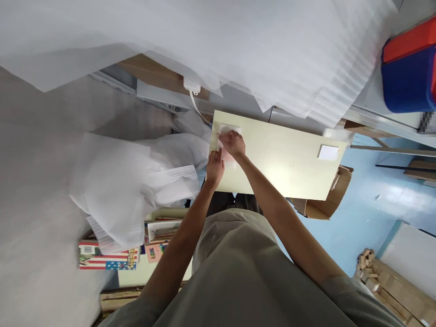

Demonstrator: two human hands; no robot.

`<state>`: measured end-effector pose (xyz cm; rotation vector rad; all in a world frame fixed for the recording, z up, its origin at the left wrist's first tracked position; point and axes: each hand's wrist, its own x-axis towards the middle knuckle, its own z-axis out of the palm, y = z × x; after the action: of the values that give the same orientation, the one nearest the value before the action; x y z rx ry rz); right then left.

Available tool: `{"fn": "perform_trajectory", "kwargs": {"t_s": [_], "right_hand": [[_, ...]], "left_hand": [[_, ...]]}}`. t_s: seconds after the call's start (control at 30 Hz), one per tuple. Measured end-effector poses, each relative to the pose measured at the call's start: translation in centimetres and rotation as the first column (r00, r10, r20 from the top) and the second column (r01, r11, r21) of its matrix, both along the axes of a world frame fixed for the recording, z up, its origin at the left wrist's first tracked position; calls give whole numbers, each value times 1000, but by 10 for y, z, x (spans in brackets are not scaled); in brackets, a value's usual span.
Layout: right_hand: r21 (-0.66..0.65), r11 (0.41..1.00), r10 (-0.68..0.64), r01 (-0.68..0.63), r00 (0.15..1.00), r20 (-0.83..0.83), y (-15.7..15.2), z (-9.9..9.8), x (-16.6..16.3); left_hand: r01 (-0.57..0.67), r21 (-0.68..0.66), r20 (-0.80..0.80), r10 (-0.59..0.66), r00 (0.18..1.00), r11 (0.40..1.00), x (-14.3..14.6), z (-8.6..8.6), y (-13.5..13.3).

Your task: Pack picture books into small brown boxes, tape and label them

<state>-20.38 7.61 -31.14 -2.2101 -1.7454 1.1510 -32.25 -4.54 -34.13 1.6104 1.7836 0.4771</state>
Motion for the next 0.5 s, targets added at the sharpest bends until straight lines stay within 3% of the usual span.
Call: {"fn": "perform_trajectory", "kwargs": {"t_s": [0.13, 0.23, 0.33, 0.5], "right_hand": [[15, 999, 38, -39, 999, 39, -2, -5, -3], [-2, 1000, 14, -14, 1000, 24, 0, -11, -2], [13, 1000, 2, -2, 1000, 7, 2, -14, 0], [6, 1000, -13, 14, 999, -31, 7, -15, 2]], "left_hand": [[-38, -21, 43, 39, 998, 999, 4, 8, 6], [-171, -87, 65, 177, 982, 981, 4, 15, 15], [-268, -194, 24, 277, 960, 944, 1, 21, 28], [-358, -394, -119, 339, 933, 847, 0, 31, 57]]}}
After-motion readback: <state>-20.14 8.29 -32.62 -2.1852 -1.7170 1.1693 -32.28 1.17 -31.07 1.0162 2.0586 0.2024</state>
